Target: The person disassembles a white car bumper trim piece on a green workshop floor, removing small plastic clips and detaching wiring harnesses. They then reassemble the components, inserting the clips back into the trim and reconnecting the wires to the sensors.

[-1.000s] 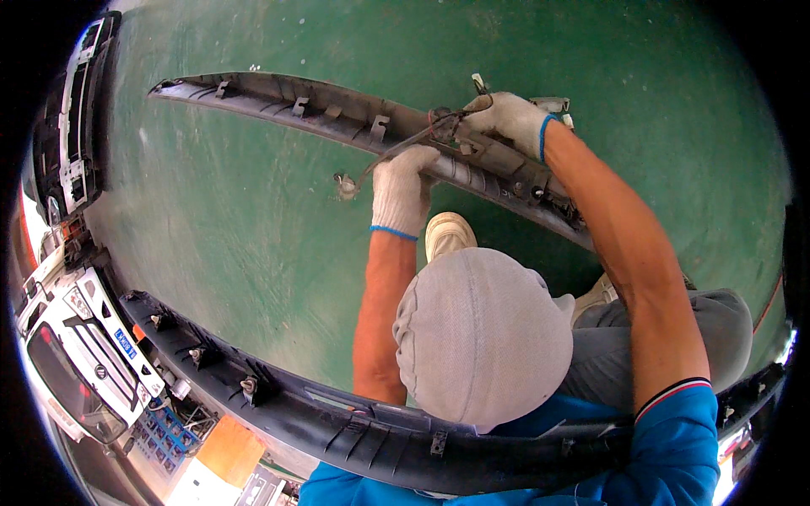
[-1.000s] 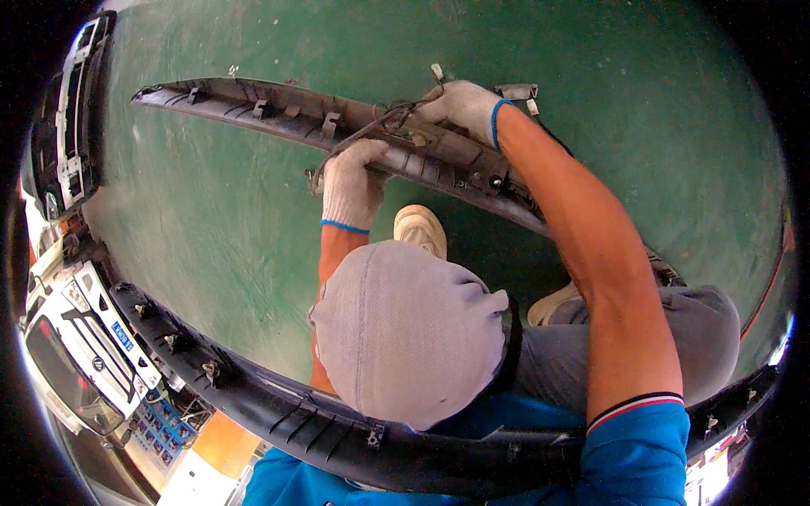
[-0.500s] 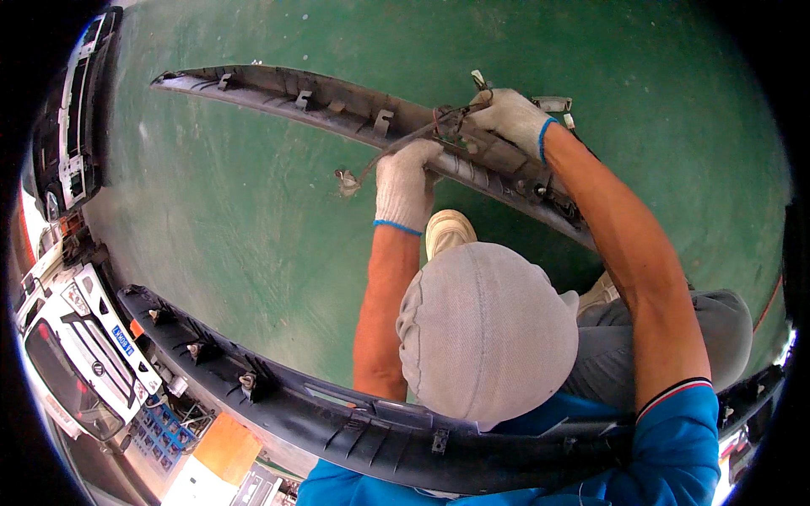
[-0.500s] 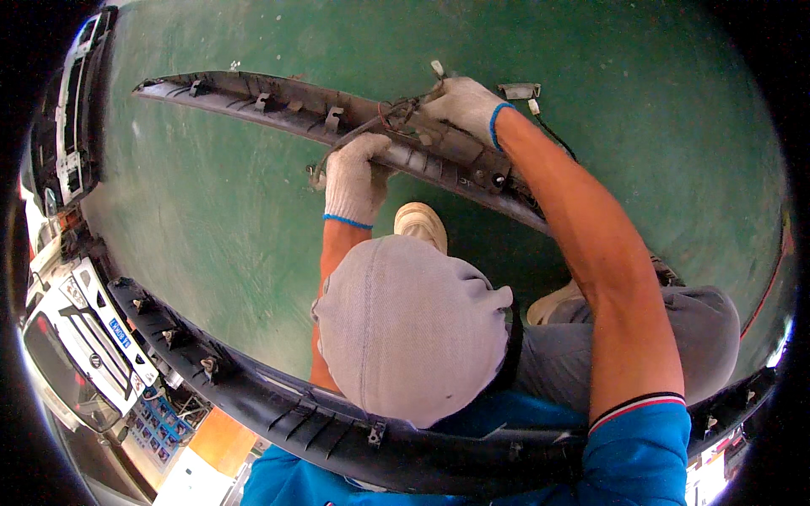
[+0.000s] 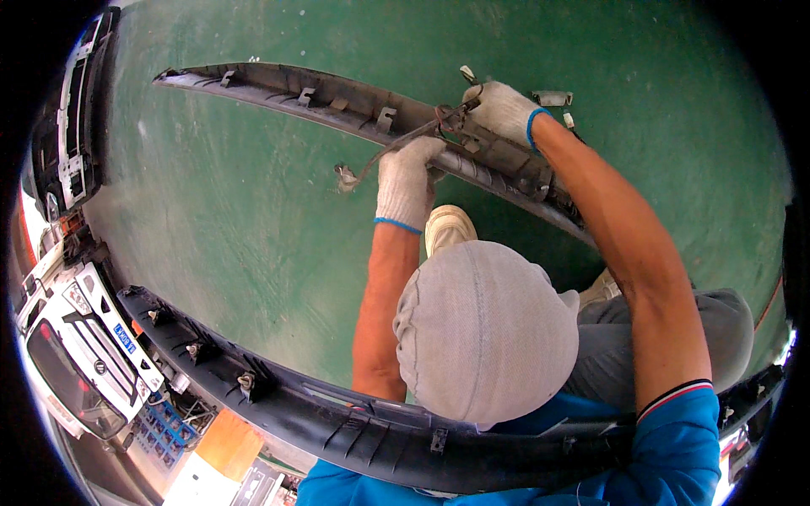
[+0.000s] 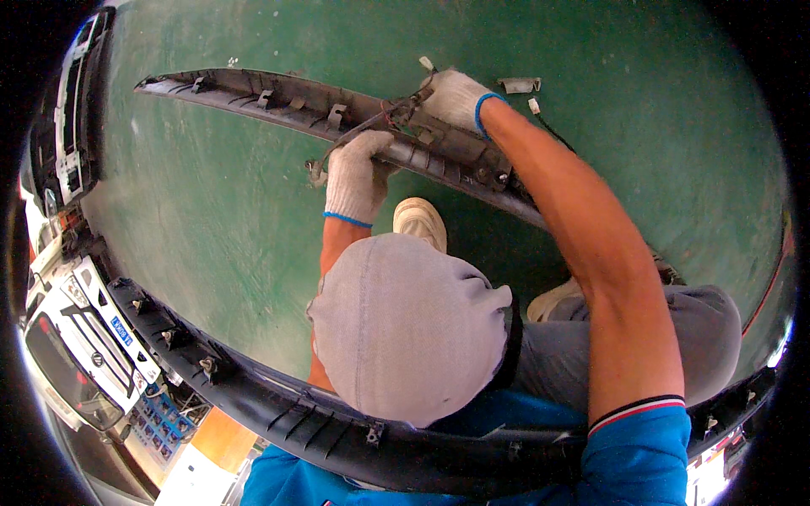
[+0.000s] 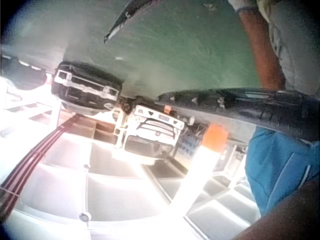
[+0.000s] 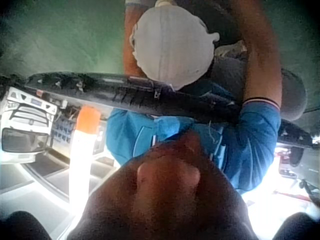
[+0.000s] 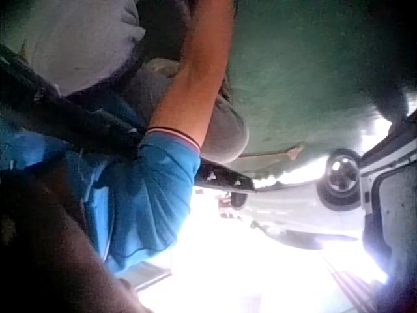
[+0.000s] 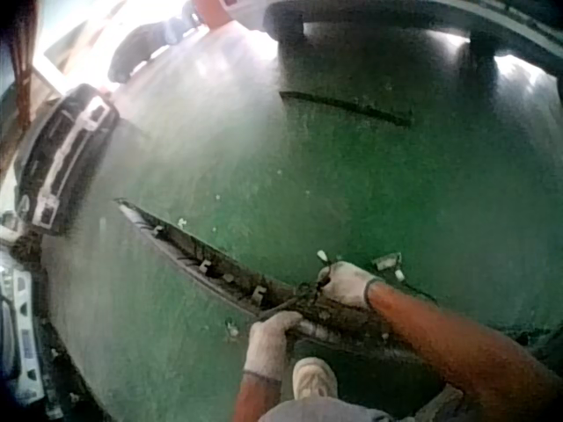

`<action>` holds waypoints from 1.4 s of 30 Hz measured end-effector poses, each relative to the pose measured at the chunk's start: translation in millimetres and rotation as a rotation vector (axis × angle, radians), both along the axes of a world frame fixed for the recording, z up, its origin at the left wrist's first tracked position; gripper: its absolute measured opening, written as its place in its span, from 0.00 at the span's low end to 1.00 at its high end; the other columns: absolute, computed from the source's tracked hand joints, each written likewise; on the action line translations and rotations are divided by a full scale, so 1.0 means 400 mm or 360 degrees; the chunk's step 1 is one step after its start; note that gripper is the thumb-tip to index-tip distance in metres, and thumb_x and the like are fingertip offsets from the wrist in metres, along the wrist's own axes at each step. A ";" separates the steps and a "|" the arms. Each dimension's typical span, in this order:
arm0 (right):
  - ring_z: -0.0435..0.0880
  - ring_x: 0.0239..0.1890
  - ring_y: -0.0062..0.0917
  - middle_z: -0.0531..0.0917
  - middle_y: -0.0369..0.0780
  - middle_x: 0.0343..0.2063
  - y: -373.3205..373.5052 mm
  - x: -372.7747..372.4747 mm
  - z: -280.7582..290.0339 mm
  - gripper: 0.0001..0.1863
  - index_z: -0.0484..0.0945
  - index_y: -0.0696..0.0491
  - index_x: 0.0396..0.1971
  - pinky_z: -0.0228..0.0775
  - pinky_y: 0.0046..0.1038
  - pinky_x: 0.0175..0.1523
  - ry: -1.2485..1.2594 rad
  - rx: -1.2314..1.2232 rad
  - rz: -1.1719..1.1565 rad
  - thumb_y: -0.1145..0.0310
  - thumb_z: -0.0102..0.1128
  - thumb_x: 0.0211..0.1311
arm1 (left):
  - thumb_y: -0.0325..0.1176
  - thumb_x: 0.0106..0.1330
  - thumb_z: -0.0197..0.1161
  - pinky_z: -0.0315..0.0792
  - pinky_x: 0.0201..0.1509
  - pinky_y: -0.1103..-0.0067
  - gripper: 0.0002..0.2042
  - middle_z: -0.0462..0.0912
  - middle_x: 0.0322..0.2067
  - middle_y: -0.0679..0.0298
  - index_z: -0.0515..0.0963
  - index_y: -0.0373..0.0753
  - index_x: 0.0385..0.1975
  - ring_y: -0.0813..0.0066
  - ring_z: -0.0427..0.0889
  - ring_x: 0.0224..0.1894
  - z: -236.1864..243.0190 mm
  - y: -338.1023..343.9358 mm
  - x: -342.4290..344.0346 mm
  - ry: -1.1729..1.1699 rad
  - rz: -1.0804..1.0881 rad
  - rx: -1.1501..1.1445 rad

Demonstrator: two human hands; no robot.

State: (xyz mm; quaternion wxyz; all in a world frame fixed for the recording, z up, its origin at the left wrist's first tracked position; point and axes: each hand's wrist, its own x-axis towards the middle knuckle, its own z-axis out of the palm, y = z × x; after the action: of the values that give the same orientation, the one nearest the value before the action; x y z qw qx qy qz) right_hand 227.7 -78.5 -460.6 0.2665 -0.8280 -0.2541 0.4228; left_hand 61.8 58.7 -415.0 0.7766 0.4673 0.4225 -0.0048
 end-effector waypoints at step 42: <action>0.83 0.51 0.26 0.86 0.39 0.51 -0.106 -0.008 -0.003 0.28 0.82 0.59 0.59 0.74 0.28 0.59 0.1444 0.0651 -0.0385 0.55 0.64 0.68 | 0.25 0.62 0.65 0.80 0.45 0.70 0.05 0.87 0.33 0.58 0.86 0.33 0.35 0.64 0.86 0.39 -0.030 0.010 -0.005 -0.0178 -0.0135 0.0275</action>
State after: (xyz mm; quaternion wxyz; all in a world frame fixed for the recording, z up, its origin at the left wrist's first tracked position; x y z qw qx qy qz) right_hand 224.3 -120.9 -461.7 0.5536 -0.5154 -0.0928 0.6475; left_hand 59.8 62.9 -427.1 0.7549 0.5495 0.3571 0.0250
